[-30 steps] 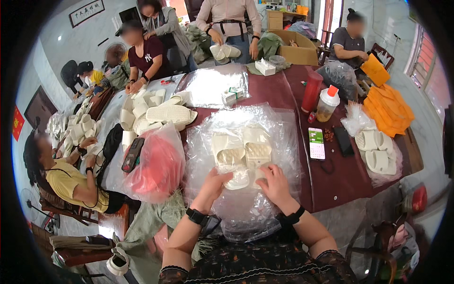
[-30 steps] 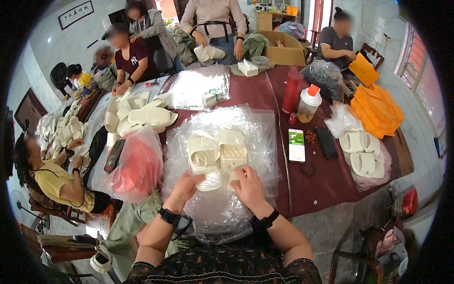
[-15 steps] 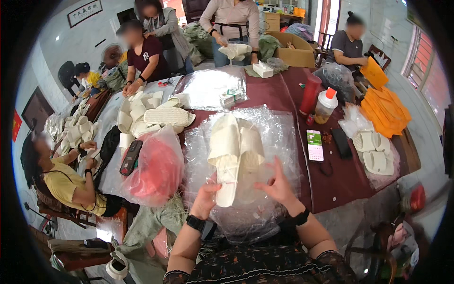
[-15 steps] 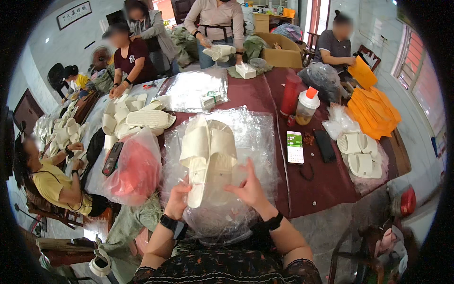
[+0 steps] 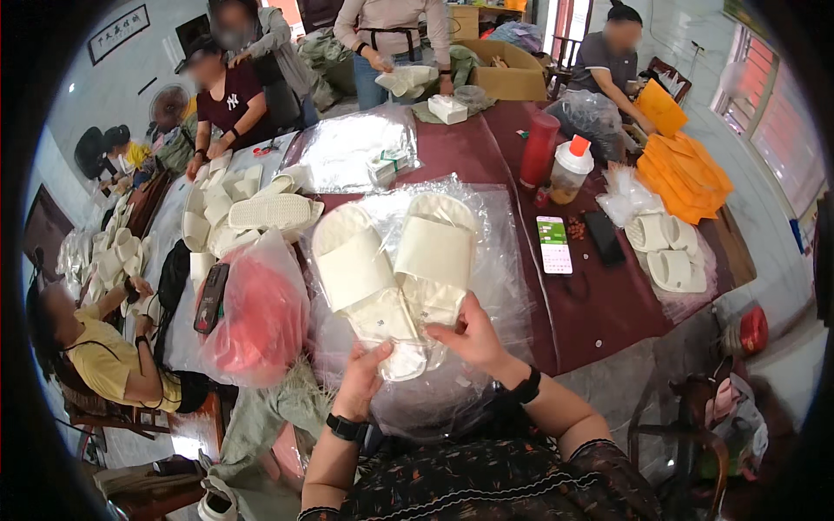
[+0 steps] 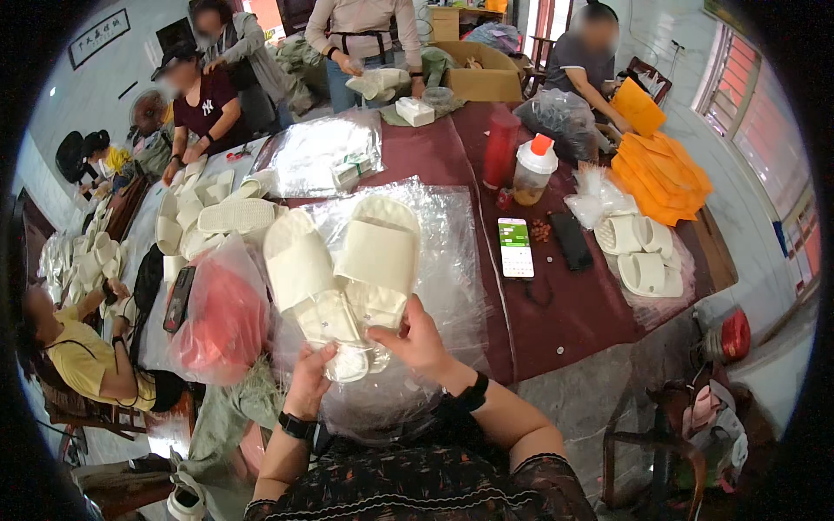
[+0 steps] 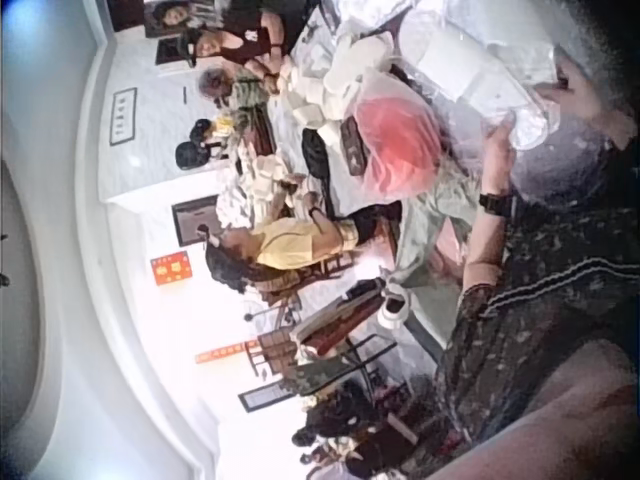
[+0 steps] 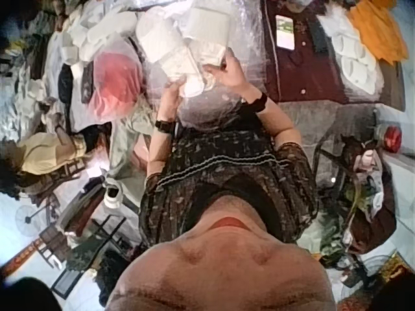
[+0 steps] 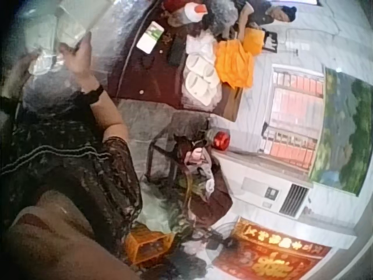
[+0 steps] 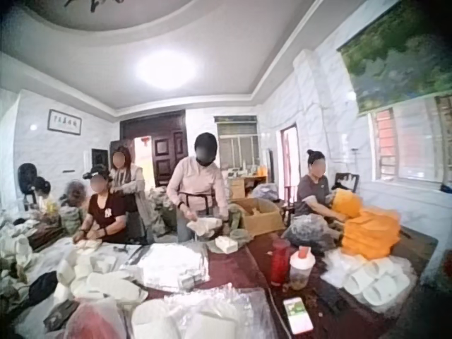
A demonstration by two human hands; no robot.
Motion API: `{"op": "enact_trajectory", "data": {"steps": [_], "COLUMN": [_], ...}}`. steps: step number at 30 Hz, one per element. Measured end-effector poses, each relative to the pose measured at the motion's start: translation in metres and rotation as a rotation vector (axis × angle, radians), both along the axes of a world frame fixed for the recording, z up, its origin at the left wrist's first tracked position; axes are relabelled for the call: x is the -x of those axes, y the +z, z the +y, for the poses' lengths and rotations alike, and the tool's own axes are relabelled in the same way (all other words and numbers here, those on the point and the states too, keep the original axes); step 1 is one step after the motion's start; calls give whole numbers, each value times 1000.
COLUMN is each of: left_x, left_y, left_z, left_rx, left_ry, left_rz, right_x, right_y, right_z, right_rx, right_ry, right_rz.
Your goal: The recorder is packing pairs of white sandals into individual plastic bags within a shoe factory setting.
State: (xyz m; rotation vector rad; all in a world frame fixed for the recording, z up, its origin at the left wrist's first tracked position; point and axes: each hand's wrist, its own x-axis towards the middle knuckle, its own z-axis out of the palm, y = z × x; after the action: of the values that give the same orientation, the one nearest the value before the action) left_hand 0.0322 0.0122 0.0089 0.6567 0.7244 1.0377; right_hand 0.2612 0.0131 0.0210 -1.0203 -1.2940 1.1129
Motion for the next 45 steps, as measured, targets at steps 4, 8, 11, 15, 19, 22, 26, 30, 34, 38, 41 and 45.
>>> {"op": "enact_trajectory", "data": {"steps": [4, 8, 11, 15, 19, 22, 26, 30, 34, 38, 41, 45], "left_x": [13, 55, 102, 160, 238, 280, 297, 287, 358, 362, 368, 320], "left_y": [27, 40, 55, 88, 129, 154, 162, 128, -25, -127, -183, -271], "left_z": [-10, -27, -65, -123, -207, -249, -261, -236, -269, -267, -299, -338], "left_rx": [-132, -215, -180, -227, -232, 75, 185, 670, 591, 591, 667, 865], "left_ry": [162, 382, 644, 878, 939, 948, 536, 199, -11, -8, 66, -102], "left_rz": [80, 134, 201, 359, 713, 882, 1259, 1626, 1242, 1633, 1712, 1662], "right_x": [-21, -27, -33, -34, -31, -38, -46, -43, -39, -39, -38, -41], "right_y": [12, 14, -22, -40, -17, -8, -39, -55, -56, -61, -62, -63], "right_z": [-10, -19, -8, 24, 74, 90, 98, 96, 97, 94, 95, 96], "right_rx": [-37, -183, -450, -389, -500, -497, -393, -406, -414, -419, -431, -397], "right_ry": [102, -120, 47, 16, 22, 74, 81, 44, 75, 57, 57, 33], "right_rz": [91, -580, -998, -1272, -1377, -1339, -1483, -1486, -1449, -1422, -1410, -1401]}}
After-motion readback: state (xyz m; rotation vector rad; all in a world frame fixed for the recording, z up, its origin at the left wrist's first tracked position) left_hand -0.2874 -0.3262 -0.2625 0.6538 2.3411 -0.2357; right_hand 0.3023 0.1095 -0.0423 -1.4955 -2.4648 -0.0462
